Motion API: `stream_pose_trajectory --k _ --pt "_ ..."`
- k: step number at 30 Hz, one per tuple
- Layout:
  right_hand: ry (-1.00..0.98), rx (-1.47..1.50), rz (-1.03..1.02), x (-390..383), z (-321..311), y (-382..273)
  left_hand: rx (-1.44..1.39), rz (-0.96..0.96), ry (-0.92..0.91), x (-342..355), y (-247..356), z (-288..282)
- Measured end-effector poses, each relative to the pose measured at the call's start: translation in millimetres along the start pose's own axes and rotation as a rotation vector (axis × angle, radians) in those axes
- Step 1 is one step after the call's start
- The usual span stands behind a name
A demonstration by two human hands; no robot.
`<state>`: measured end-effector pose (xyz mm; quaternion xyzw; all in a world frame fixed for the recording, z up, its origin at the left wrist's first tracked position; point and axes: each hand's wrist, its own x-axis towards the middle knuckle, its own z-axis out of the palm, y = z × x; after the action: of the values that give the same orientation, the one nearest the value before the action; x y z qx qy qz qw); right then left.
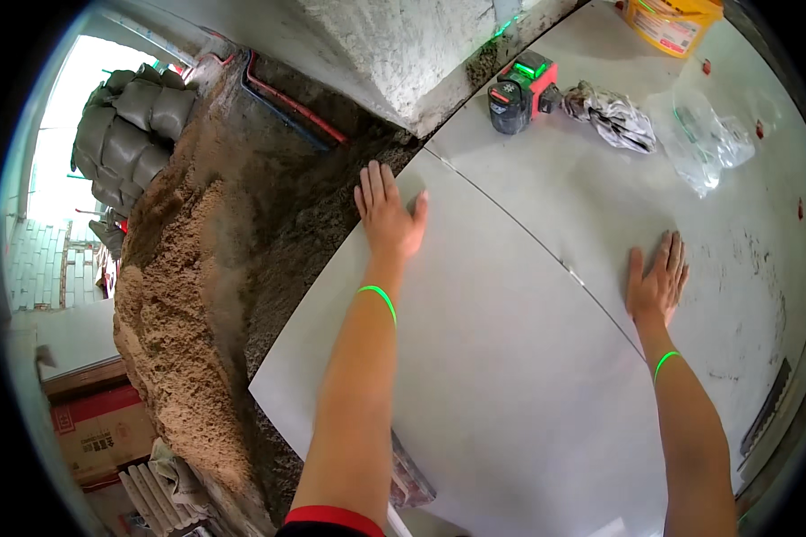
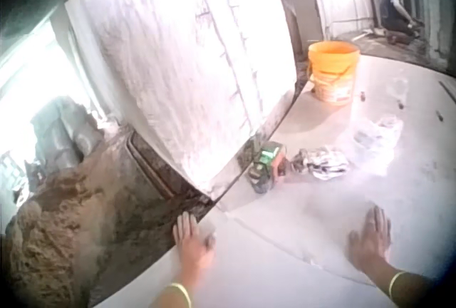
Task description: The person wipes a large floor tile with a cloth, applies adhesive using a notched trowel, and then places the tile onto the floor bed, checking the alignment with a measuring tape and spacers.
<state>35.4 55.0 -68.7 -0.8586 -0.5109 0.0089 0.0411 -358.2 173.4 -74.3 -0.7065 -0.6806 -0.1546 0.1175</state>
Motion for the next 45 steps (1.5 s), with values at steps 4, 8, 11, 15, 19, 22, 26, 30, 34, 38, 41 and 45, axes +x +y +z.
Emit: stream_pose_trajectory --k 4,8,11,15,19,22,26,30,34,38,41,45 --pt "-0.008 -0.023 -0.033 -2 6 3 -0.166 -0.117 -0.045 34 8 20" --pt "0.028 -0.012 -0.043 0 3 9 -0.115 -0.194 -0.198 56 24 20" --pt "0.044 0.001 -0.061 2 4 7 -0.199 -0.395 -0.374 67 16 25" --pt "0.056 -0.008 -0.076 2 5 2 -0.168 -0.488 -0.468 74 13 23" --pt "0.048 -0.019 -0.069 3 5 0 -0.133 -0.493 -0.516 79 10 22" --pt "0.026 -0.035 -0.049 8 4 5 -0.171 -0.5 -0.554 80 23 19" --pt "0.063 0.002 -0.071 3 4 4 -0.261 -0.307 -0.224 54 -3 34" --pt "0.07 0.004 -0.092 2 5 7 -0.264 -0.041 0.063 72 -10 33" --pt "0.059 0.013 -0.102 1 8 9 -0.359 -0.219 -0.379 82 -9 33" --pt "0.07 0.014 -0.105 3 7 6 -0.197 -0.336 -0.627 94 4 24" --pt "0.075 0.006 -0.099 6 7 7 -0.195 -0.336 -0.642 97 18 15" --pt "0.029 0.009 -0.07 5 3 1 -0.22 -0.424 -0.635 92 6 24"
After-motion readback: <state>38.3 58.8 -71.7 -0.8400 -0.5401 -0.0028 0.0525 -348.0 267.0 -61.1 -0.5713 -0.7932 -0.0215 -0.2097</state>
